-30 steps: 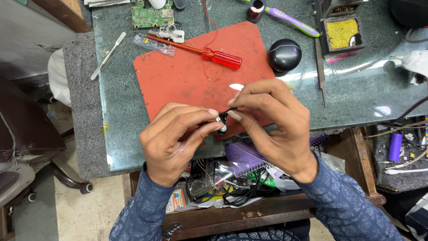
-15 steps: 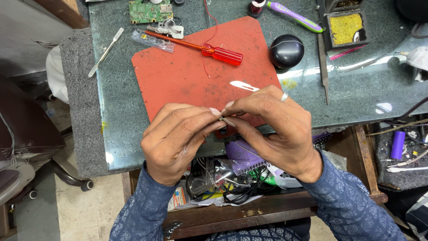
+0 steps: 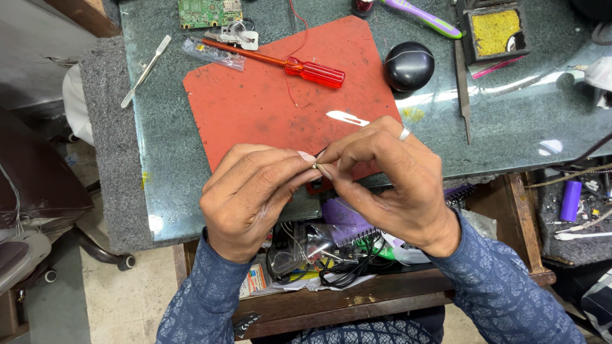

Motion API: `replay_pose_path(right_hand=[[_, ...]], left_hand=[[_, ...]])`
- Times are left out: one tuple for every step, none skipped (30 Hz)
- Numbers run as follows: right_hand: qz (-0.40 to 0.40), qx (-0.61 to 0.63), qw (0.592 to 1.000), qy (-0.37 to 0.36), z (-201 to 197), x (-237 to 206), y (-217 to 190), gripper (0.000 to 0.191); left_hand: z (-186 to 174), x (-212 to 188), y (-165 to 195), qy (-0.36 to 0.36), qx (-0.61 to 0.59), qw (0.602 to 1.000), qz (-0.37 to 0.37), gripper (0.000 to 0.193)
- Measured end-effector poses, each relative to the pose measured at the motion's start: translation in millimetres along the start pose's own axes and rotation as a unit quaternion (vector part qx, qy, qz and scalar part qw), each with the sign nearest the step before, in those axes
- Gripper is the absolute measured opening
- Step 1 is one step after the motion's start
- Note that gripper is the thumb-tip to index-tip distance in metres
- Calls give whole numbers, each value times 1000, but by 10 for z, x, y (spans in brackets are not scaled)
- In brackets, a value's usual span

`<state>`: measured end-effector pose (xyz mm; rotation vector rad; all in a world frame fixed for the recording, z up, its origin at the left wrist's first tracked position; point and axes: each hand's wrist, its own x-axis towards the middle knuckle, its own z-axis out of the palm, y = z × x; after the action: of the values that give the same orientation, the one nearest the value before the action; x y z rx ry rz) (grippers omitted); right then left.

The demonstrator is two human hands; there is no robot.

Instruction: The person disassembles a black earbud using a small blade, removes a yellow foam piece, and uses a soldering iron to work on the internal components. The person then reassembles the earbud and places it on the workbench.

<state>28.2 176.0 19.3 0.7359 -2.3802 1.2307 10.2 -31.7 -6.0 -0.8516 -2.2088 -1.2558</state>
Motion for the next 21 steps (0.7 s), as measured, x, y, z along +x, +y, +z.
replay_pose_path(right_hand=[[5, 6, 1000, 2, 14, -1, 5, 26], [9, 12, 1000, 5, 26, -5, 10, 27], [6, 7, 1000, 6, 32, -7, 16, 28], [3, 2, 1000, 7, 41, -11, 23, 30], [0, -3, 1000, 9, 46, -16, 29, 31], [-3, -1, 1000, 10, 50, -21, 35, 32], [-6, 0, 1000, 11, 55, -28, 40, 33], [-8, 2, 1000, 12, 58, -34, 43, 33], [-6, 3, 1000, 15, 60, -42, 50, 34], [-4, 4, 1000, 17, 61, -48, 53, 35], [-3, 4, 1000, 20, 63, -54, 59, 36], [-7, 4, 1000, 21, 67, -60, 64, 37], [-12, 3, 1000, 23, 70, -62, 67, 38], [-16, 3, 1000, 24, 75, -68, 70, 39], [-18, 7, 1000, 22, 78, -71, 72, 39], [-19, 11, 1000, 19, 80, -72, 76, 40], [-21, 16, 1000, 17, 82, -75, 76, 41], [-18, 18, 1000, 18, 84, -76, 76, 42], [-14, 20, 1000, 18, 87, -79, 75, 43], [-10, 22, 1000, 19, 90, -81, 72, 44], [-14, 21, 999, 20, 87, -78, 75, 45]], left_hand=[[0, 0, 2, 0, 0, 1000, -3, 26], [0, 0, 5, 0, 0, 1000, -7, 26], [1, 0, 7, 1, 0, 1000, -10, 26], [3, 1, 8, 3, -1, 1000, -14, 26], [5, 1, 9, 4, -1, 1000, -19, 26], [7, 2, 8, 6, -1, 1000, -23, 26], [6, 3, 6, 2, -8, 1000, -23, 26], [4, 5, 4, -3, -14, 1000, -24, 26], [7, 2, 3, -8, -21, 999, -25, 26], [7, 1, 1, -9, -25, 999, -26, 26], [7, -1, -2, -11, -29, 999, -27, 26], [7, -4, -5, -13, -33, 999, -28, 26], [7, -5, -8, -15, -43, 998, -36, 26], [12, -8, -13, -17, -54, 997, -44, 25], [10, -11, -17, -19, -65, 996, -53, 25], [2, -14, -24, -24, -76, 995, -57, 25], [-9, -14, -34, -29, -88, 994, -60, 25], [-17, -13, -41, -33, -100, 993, -62, 25], [-22, -13, -47, -37, -109, 991, -66, 24], [-25, -12, -53, -40, -117, 990, -69, 24], [-26, -11, -56, -43, -126, 988, -72, 24]])
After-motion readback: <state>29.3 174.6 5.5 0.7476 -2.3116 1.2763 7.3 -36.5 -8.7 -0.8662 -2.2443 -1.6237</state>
